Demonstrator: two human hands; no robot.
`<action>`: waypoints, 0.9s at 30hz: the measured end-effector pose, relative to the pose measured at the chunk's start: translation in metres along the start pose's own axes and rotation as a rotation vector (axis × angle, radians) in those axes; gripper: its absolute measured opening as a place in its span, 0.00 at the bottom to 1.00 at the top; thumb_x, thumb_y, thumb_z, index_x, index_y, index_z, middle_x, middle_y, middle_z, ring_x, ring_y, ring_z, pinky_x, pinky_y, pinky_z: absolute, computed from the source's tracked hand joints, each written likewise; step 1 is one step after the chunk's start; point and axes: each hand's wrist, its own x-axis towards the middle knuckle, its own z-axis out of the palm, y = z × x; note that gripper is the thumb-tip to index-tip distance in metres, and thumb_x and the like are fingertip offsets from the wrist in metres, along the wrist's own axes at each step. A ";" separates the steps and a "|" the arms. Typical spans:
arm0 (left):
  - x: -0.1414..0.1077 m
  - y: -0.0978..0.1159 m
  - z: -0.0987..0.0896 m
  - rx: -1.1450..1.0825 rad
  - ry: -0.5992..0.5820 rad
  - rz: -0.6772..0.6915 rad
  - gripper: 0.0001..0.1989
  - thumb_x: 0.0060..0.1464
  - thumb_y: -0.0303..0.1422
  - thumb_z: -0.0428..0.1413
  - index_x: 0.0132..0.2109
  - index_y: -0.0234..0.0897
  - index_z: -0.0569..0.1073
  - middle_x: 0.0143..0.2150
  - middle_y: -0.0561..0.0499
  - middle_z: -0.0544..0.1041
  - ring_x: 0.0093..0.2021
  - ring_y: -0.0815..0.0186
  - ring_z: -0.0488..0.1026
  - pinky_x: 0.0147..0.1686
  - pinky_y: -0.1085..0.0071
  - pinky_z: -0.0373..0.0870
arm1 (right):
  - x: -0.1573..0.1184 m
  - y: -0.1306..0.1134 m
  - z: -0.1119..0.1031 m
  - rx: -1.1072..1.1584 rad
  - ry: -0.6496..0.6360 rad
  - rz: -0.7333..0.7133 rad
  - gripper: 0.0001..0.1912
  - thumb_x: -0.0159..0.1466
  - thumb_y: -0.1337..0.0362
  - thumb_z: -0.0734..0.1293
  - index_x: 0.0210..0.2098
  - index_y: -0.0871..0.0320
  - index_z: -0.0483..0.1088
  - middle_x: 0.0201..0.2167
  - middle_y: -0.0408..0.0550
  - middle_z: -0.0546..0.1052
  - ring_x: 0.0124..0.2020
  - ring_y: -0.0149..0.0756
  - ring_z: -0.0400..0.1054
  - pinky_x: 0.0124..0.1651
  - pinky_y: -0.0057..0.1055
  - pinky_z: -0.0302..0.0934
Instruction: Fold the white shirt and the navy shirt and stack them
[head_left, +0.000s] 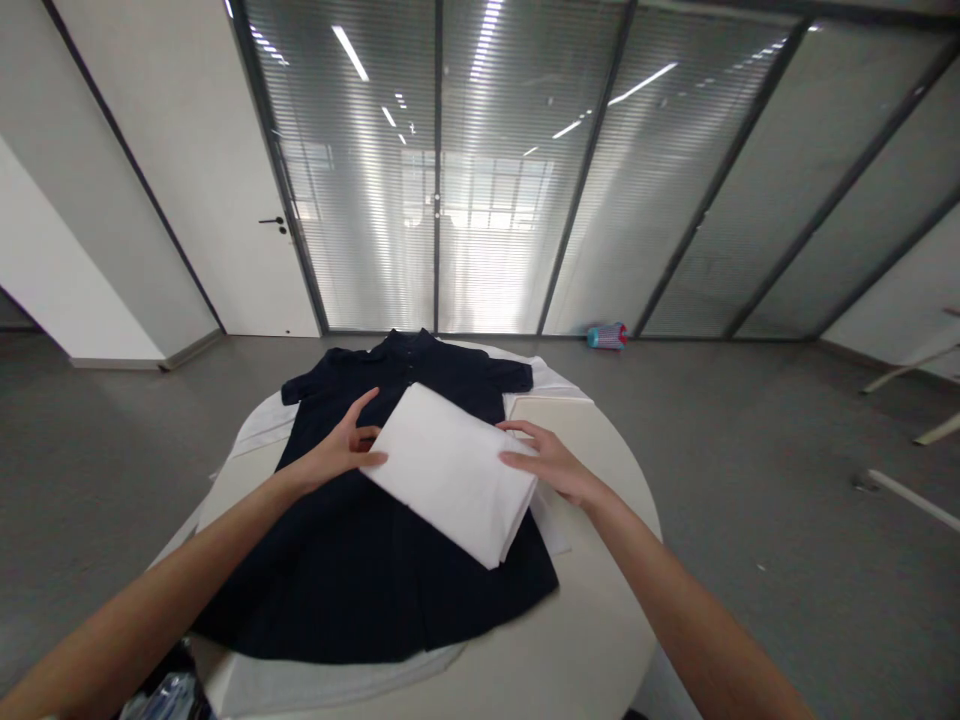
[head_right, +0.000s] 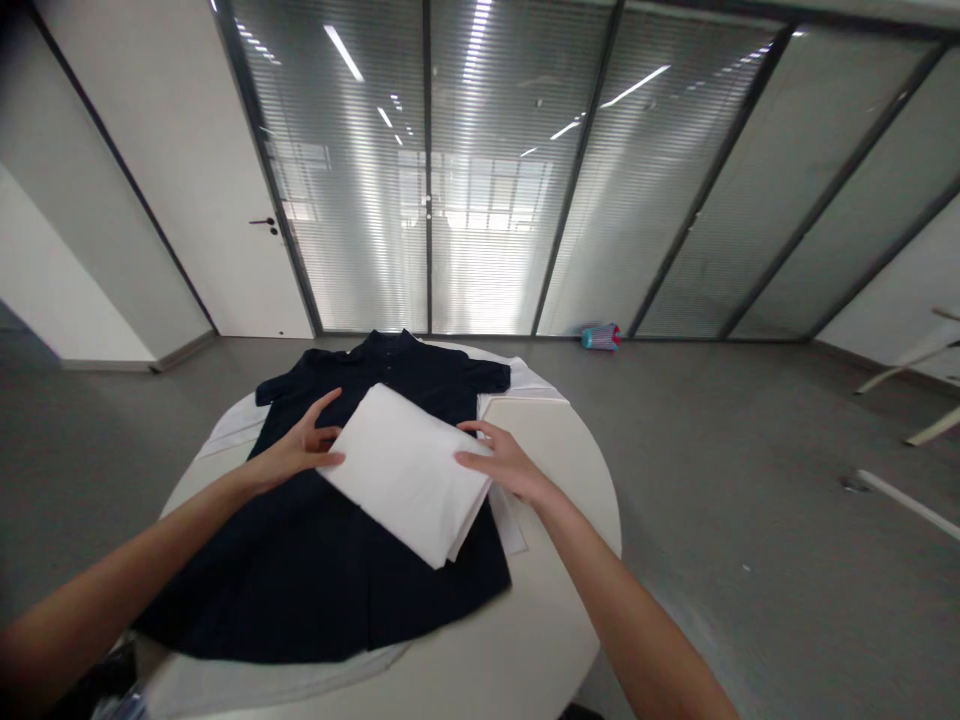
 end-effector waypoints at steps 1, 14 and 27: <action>0.021 0.004 0.014 -0.074 0.065 0.007 0.56 0.45 0.38 0.69 0.73 0.46 0.44 0.44 0.47 0.79 0.42 0.59 0.79 0.45 0.59 0.74 | -0.011 0.006 -0.012 0.024 0.086 0.025 0.31 0.53 0.51 0.75 0.53 0.55 0.70 0.54 0.53 0.76 0.52 0.46 0.71 0.50 0.38 0.68; 0.182 0.025 0.176 0.159 -0.075 0.315 0.17 0.65 0.38 0.55 0.57 0.37 0.71 0.57 0.43 0.72 0.51 0.59 0.73 0.49 0.57 0.74 | -0.088 0.099 -0.115 -0.538 0.711 0.166 0.24 0.57 0.52 0.68 0.50 0.57 0.73 0.50 0.57 0.77 0.53 0.51 0.72 0.56 0.48 0.65; 0.104 -0.034 0.010 1.046 0.004 0.391 0.26 0.62 0.52 0.50 0.54 0.38 0.77 0.58 0.41 0.74 0.61 0.51 0.68 0.63 0.52 0.61 | -0.026 0.082 -0.032 -1.146 0.386 0.047 0.37 0.67 0.48 0.60 0.70 0.57 0.54 0.73 0.56 0.49 0.72 0.66 0.36 0.68 0.64 0.40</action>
